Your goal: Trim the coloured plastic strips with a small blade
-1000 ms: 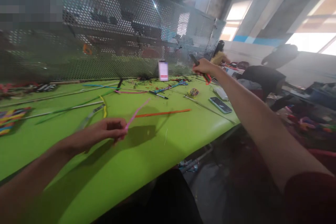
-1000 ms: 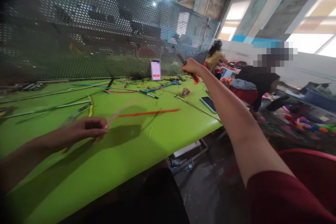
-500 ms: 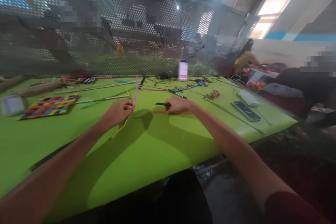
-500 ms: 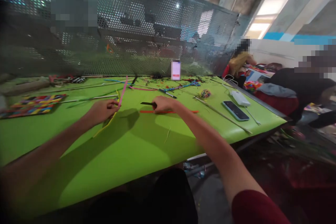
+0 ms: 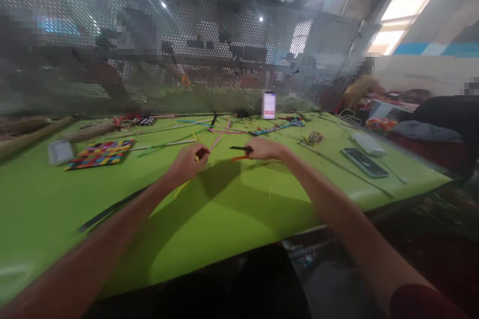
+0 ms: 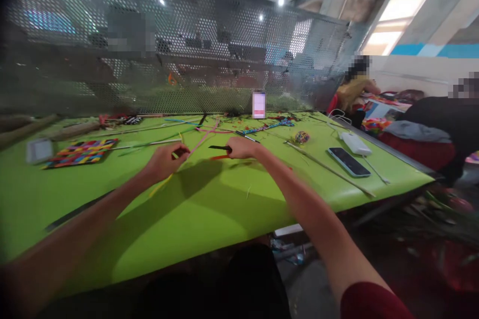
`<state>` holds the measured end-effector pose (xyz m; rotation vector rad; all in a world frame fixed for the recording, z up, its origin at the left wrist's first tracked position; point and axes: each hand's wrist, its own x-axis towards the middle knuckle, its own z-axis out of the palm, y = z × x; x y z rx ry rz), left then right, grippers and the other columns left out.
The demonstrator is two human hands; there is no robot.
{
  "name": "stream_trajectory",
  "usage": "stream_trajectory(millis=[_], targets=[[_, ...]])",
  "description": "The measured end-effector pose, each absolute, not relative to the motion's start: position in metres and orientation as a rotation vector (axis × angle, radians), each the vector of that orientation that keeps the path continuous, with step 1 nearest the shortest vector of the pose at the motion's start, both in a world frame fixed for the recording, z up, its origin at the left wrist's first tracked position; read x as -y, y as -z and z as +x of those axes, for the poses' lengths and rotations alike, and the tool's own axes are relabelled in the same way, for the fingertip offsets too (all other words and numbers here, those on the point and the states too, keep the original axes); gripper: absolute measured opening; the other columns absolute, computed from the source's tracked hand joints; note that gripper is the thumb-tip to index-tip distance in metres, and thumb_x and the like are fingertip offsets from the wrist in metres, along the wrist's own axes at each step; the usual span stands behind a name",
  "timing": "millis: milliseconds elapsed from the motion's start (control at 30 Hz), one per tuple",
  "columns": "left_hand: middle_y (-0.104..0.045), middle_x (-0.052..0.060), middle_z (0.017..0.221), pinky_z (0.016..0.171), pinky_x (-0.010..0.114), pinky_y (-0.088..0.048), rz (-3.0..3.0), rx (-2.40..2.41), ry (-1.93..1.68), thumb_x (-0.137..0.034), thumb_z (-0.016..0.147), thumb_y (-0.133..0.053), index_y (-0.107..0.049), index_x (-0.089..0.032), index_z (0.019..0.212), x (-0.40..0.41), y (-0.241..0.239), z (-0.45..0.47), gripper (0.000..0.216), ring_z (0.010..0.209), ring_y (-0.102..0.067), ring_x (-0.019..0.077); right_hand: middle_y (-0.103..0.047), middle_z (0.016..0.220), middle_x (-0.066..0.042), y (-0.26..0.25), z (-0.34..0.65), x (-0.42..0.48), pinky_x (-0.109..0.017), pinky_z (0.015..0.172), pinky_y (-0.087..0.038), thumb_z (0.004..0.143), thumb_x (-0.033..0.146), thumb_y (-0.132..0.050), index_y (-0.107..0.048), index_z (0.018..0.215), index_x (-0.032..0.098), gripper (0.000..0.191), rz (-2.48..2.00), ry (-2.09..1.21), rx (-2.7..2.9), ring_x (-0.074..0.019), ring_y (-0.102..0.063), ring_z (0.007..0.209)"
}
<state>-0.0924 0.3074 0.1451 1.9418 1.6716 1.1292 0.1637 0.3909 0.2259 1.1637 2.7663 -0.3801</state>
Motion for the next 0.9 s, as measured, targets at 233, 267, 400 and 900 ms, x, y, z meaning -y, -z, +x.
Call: stream_trajectory(millis=[233, 267, 400, 900], targets=[[-0.074, 0.017, 0.138, 0.107, 0.051, -0.057, 1.807, -1.117, -1.08, -0.049, 0.093, -0.071, -0.062, -0.018, 0.137, -0.288, -0.154, -0.07, 0.055, 0.127, -0.07, 0.03, -0.054, 0.08, -0.002, -0.341, 0.132, -0.365, -0.024, 0.07, -0.031, 0.103, 0.027, -0.058, -0.056, 0.088, 0.013, 0.021, 0.997, 0.323, -3.229, -0.009, -0.046, 0.075], [-0.071, 0.018, 0.143, 0.11, 0.05, -0.056, 1.757, -1.022, -1.045, -0.048, 0.094, -0.073, -0.059, -0.019, 0.142, -0.285, -0.156, -0.067, 0.058, 0.133, -0.067, 0.0295, -0.054, 0.081, -0.001, -0.351, 0.122, -0.362, -0.023, 0.072, -0.032, 0.104, 0.028, -0.057, -0.057, 0.091, 0.013, 0.02, 0.928, 0.319, -3.282, -0.0084, -0.047, 0.077], [-0.076, 0.018, 0.129, 0.091, 0.042, -0.065, 1.604, -0.804, -0.899, -0.045, 0.096, -0.074, -0.067, -0.017, 0.129, -0.275, -0.163, -0.059, 0.043, 0.113, -0.076, 0.0279, -0.051, 0.083, 0.0, -0.364, 0.085, -0.363, -0.021, 0.078, -0.035, 0.106, 0.029, -0.054, -0.058, 0.098, 0.011, 0.02, 0.759, 0.24, -3.393, -0.0068, -0.047, 0.081], [-0.073, 0.008, 0.106, 0.049, 0.024, -0.054, 1.562, -1.153, -1.004, -0.052, 0.075, -0.087, -0.061, -0.018, 0.107, -0.3, -0.141, -0.065, 0.054, 0.064, -0.071, 0.014, -0.047, 0.065, 0.001, -0.335, 0.067, -0.381, -0.027, 0.06, -0.034, 0.09, 0.008, -0.074, -0.052, 0.07, 0.013, 0.03, 1.344, 1.09, -3.318, -0.0082, -0.041, 0.063]])
